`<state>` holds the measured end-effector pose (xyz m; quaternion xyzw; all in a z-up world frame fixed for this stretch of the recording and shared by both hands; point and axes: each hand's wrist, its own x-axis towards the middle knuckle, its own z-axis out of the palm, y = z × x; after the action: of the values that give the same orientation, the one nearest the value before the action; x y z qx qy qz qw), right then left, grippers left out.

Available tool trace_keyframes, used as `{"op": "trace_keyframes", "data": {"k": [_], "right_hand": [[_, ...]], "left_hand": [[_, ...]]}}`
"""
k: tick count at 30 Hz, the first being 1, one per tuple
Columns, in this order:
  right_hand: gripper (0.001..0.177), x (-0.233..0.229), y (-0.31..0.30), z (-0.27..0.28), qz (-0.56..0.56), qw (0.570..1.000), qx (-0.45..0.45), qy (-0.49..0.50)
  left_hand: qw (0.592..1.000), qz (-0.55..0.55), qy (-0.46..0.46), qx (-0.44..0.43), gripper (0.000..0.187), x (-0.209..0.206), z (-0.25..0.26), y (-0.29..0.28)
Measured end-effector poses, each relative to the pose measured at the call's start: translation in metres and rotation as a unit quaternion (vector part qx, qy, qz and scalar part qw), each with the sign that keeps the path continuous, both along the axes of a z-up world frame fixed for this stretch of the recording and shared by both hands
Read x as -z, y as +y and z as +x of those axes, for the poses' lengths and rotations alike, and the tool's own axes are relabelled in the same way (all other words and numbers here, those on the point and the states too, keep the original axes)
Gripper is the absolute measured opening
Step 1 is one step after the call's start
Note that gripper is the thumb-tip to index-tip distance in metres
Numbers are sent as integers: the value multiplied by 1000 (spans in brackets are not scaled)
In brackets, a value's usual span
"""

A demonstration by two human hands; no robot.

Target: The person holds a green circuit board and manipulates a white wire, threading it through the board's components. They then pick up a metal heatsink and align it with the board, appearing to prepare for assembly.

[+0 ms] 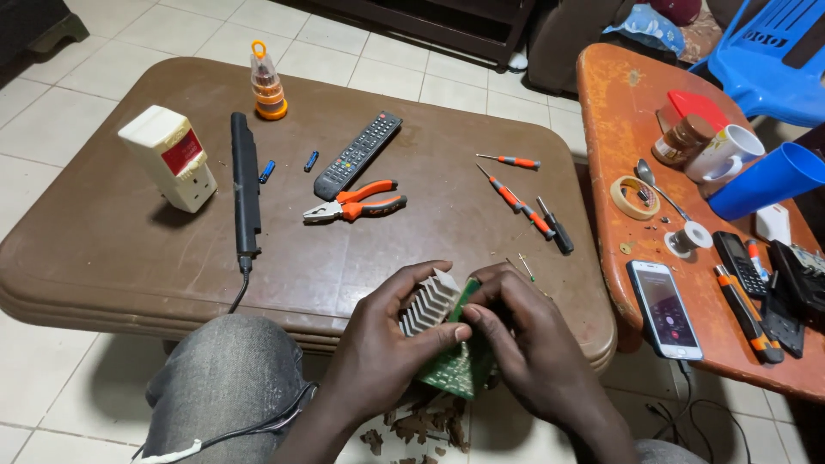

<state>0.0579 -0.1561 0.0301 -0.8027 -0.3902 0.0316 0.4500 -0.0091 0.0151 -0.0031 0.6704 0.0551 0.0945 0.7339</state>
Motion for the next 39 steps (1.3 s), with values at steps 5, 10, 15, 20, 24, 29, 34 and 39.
{"op": "trace_keyframes", "data": {"k": [5,10,15,20,24,29,34,39], "right_hand": [[14,2,-10,4,27,998,-9,52],[13,3,-14,5,47,997,-16,57],[11,5,-16,4,96,987,-9,125],[11,6,-17,4,109,985,-5,134],[13,4,-17,4,104,987,-12,125],[11,3,-15,4,110,986,-22,123],[10,4,-18,5,125,982,-16,139],[11,3,-16,4,116,984,-12,133]], "left_hand": [[983,-95,158,-25,69,-15,3,4],[955,-199,219,-30,53,-34,0,4],[909,-390,147,-18,34,-19,2,5],[916,-364,160,-55,55,-14,5,8],[917,-348,169,-96,58,-28,4,9],[900,-378,151,-155,43,-14,8,9],[875,-401,187,-199,43,-13,10,9],[851,-470,145,-183,14,-2,10,9]]}}
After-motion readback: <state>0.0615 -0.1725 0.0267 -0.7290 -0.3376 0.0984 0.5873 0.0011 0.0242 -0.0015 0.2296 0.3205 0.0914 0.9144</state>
